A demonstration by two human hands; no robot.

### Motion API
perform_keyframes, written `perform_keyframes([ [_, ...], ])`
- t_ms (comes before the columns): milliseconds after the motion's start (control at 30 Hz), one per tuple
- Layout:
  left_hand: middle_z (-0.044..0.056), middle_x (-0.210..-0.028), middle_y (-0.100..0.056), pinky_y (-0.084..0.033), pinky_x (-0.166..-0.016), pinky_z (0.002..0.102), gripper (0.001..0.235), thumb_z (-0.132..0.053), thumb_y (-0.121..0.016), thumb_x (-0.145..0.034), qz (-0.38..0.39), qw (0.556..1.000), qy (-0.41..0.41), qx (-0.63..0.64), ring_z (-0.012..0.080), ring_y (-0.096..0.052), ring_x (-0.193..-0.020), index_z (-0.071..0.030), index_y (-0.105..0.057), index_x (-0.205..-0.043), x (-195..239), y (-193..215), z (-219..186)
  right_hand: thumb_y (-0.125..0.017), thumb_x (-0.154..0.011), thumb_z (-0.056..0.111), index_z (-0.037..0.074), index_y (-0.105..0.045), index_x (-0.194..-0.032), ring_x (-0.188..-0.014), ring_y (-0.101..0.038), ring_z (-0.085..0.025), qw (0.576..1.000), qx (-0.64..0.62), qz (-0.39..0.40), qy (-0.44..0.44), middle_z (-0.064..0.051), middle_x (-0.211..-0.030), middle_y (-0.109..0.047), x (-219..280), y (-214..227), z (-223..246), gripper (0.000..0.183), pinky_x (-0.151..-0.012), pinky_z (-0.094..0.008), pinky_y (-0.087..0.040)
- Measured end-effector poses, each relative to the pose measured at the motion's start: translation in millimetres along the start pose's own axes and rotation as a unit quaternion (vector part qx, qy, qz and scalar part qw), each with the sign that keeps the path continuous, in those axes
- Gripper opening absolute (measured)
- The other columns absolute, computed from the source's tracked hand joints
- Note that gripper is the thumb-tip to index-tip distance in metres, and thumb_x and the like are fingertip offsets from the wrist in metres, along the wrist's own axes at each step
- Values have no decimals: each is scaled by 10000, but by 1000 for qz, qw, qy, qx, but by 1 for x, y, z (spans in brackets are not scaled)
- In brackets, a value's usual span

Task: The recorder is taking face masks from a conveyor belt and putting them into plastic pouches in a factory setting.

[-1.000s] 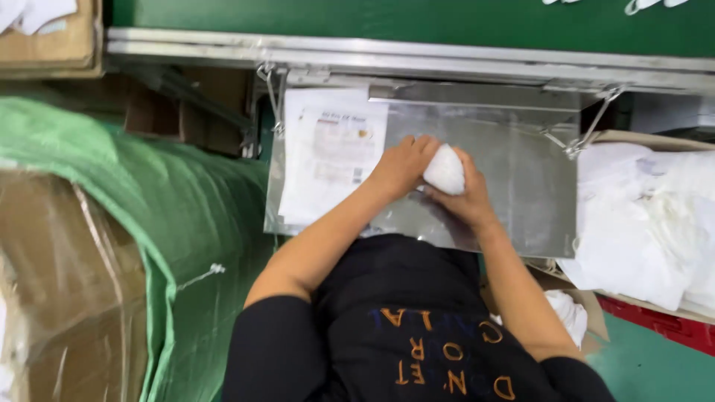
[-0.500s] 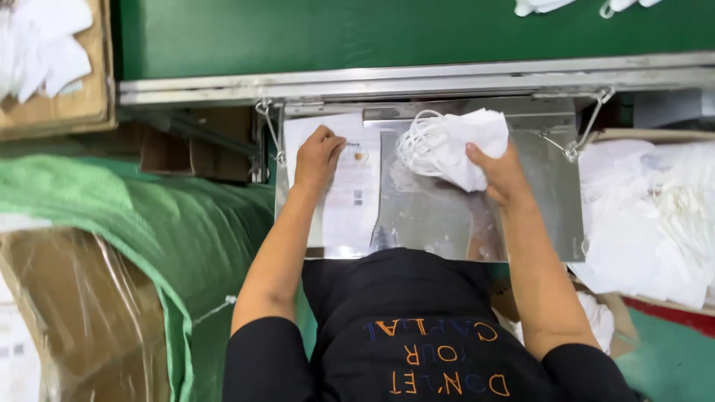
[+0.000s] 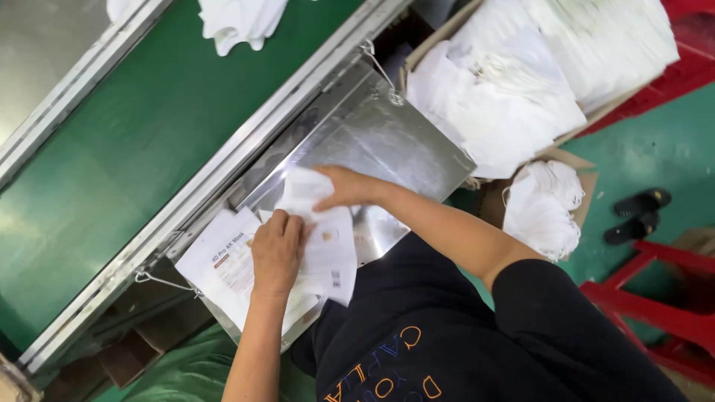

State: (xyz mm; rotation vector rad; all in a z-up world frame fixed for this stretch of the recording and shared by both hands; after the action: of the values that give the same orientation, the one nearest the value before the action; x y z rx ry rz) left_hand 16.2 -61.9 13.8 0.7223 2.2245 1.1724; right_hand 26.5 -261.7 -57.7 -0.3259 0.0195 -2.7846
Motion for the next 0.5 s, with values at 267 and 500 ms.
perform_keyframes([
  [267,93,-906,-639,-515,-709,400,212,-195,-777,-847,6,998,16,59,301,-637,-827,-81,-693,-1005,-22,33,-30,-879,-736,170,21,-600,-1301,-1060,-705,-282,977,88,-179,68,-146,-1174,-712,-16,57,-9,648,-905,-365,-571],
  [500,112,-860,-628,-504,-720,395,173,-120,-799,-818,-22,992,59,109,301,-629,-828,-104,-768,-988,-22,12,21,-802,-903,103,52,-637,-1343,-1229,-716,-251,924,162,16,345,-101,-1342,-690,78,25,170,473,-1067,-355,-561],
])
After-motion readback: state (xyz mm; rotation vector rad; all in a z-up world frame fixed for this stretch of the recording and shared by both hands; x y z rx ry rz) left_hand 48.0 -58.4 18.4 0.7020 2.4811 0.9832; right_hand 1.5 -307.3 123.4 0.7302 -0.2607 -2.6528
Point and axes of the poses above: each hand's wrist, its own x-axis away from the middle knuckle, its own y-axis out of the back of the hand, z = x × y, the point moved 3 cm from there along -x, towards the middle knuckle
